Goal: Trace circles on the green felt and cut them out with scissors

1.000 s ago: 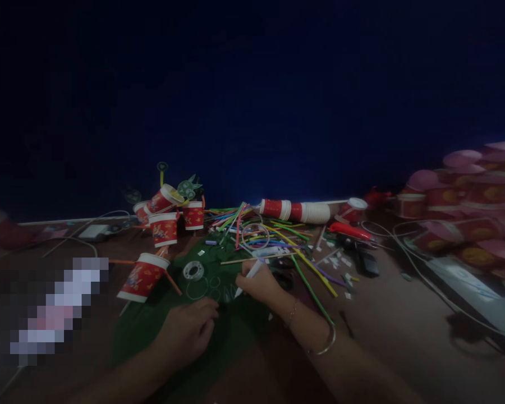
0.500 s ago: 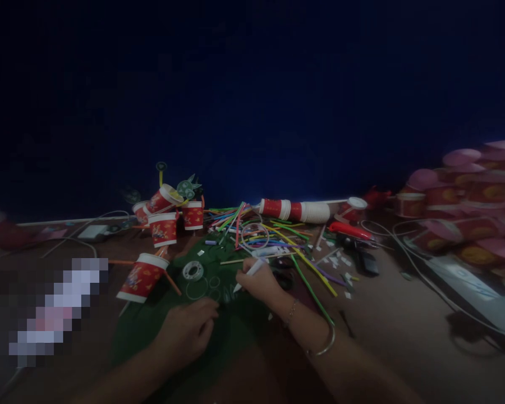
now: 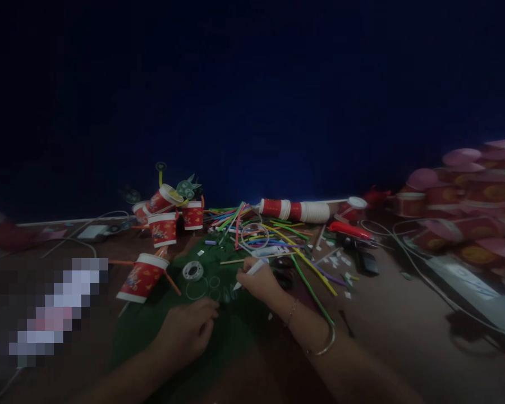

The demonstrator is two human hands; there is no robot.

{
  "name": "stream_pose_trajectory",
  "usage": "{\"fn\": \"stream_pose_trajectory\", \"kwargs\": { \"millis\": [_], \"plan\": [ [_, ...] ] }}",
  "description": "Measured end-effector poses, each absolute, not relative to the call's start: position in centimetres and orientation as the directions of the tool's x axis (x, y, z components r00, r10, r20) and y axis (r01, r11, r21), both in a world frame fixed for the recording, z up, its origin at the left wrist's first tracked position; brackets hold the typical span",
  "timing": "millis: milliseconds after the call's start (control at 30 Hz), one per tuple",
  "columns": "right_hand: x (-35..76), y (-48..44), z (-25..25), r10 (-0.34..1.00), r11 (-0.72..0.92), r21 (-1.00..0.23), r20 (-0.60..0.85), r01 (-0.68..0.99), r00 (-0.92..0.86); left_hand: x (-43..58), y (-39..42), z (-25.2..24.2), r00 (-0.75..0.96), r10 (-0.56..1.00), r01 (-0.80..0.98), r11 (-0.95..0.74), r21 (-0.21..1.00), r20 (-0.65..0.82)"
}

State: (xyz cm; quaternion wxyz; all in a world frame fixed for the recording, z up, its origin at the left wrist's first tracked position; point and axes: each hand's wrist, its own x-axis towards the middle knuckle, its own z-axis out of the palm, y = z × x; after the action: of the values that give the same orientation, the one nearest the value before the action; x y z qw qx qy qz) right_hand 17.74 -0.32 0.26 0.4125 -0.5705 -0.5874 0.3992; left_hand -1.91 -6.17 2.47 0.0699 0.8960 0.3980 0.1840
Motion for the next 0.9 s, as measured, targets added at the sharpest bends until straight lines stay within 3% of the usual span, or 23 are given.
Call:
{"fn": "stream_pose_trajectory", "kwargs": {
  "millis": [367,633,900],
  "plan": [
    [17.72,-0.38,0.89,1.0,-0.02,-0.926,-0.026,0.376,-0.01,-1.83,-6.25,2.68,0.605,0.746,0.694,-0.665,0.274,0.279],
    [17.81,-0.37,0.5,0.999,0.034,-0.926,0.021,0.375,-0.04,-1.84,-6.23,2.62,0.612,0.74,0.695,-0.672,0.257,0.279],
    [17.74,-0.32,0.7,0.999,-0.037,-0.956,-0.039,0.293,-0.001,-1.85,-6.22,2.7,0.608,0.743,0.691,-0.669,0.275,0.28]
  ]
}}
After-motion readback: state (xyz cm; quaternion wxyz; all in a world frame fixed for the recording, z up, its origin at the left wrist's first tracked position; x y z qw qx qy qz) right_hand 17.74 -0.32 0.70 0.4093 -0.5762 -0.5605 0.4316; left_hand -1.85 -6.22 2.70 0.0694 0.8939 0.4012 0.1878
